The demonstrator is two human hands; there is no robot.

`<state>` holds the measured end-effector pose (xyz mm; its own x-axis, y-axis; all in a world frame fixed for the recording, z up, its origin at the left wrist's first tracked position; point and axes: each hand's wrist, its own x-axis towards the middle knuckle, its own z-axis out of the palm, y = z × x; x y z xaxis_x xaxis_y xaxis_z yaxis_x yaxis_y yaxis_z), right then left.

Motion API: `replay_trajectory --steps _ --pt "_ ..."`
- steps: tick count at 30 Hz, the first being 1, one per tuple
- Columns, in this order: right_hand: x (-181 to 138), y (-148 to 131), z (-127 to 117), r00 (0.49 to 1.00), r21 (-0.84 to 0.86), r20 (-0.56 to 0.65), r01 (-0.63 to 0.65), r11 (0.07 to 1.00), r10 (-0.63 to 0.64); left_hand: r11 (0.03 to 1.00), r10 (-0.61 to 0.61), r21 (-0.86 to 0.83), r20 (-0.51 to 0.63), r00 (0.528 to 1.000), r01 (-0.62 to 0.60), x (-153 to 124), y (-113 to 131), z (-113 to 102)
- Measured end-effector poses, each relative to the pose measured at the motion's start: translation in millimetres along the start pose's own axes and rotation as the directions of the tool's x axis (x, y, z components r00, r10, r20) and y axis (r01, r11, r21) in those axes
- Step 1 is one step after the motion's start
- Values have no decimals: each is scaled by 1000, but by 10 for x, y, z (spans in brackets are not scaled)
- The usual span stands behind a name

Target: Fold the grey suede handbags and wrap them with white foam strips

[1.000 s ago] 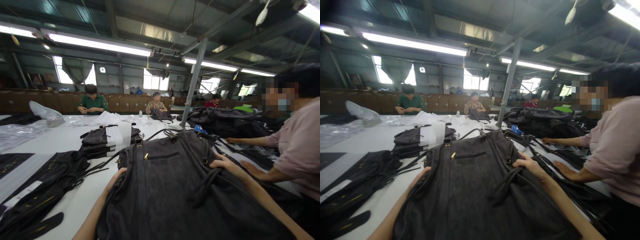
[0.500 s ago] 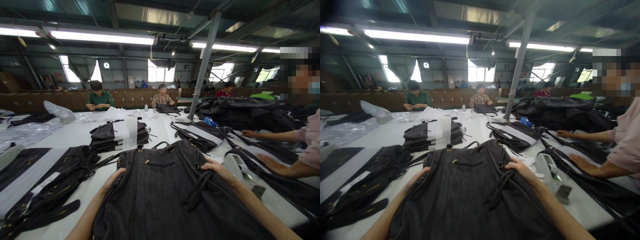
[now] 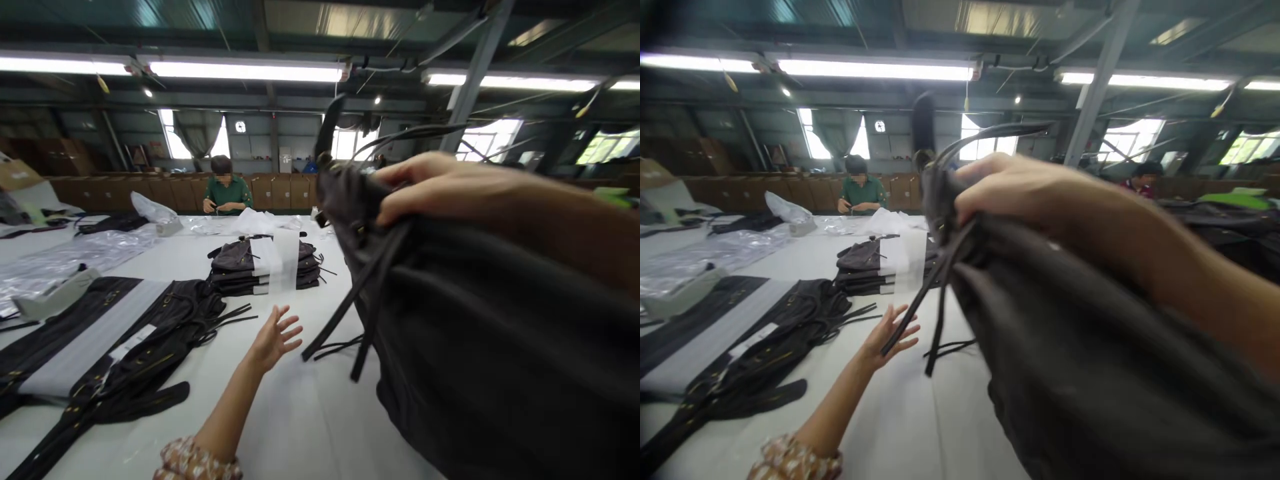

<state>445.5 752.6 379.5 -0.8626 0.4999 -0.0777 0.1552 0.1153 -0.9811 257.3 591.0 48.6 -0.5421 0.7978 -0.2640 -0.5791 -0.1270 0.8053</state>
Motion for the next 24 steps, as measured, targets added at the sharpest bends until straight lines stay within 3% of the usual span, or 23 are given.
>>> replay_trajectory --steps 1,2,3,4,6,7,9,11,13,15,16,19,21,24 --pt "59 121 369 982 -358 126 175 917 -138 999 5 -40 25 1000 -4 -94 56 -125" --pt "120 293 734 942 -535 268 320 782 -201 996 13 -86 51 999 -8 -182 115 -253" --pt "174 508 1076 916 -618 336 391 682 -220 991 21 -134 70 997 -11 -263 170 -383" --pt "215 752 1383 897 -636 387 428 642 -214 984 20 -180 78 997 -6 -333 214 -514" --pt "241 1268 1845 881 -601 439 434 671 -175 975 -34 -216 55 998 45 -452 250 -777" --pt "226 1512 1989 845 -484 484 476 734 -229 976 -80 -203 25 997 83 -504 239 -905" --pt "168 1932 2080 821 -421 516 491 762 -244 972 -169 -171 -25 985 162 -605 171 -1143" --pt "127 2253 1905 816 -400 526 487 776 -241 956 -255 -156 -17 967 249 -698 76 -1340" --pt "144 2509 1498 853 -409 468 439 800 -229 952 -277 -145 -25 960 271 -763 -8 -1480" --pt "204 2746 953 959 -453 195 273 849 -205 977 -204 -91 -111 973 194 -783 -61 -1562" --pt "236 2869 675 984 -519 42 169 838 -172 989 -145 -53 -167 975 138 -776 -76 -1585" --pt "283 3274 28 964 -725 -261 -163 669 -47 997 -69 24 -239 968 77 -719 -97 -1614" --pt "278 3554 -153 953 -740 -291 -277 614 79 995 -78 36 -232 970 88 -683 -106 -1619" --pt "286 3909 -134 951 -675 -210 -310 669 229 993 -79 67 -226 971 97 -669 -122 -1621"
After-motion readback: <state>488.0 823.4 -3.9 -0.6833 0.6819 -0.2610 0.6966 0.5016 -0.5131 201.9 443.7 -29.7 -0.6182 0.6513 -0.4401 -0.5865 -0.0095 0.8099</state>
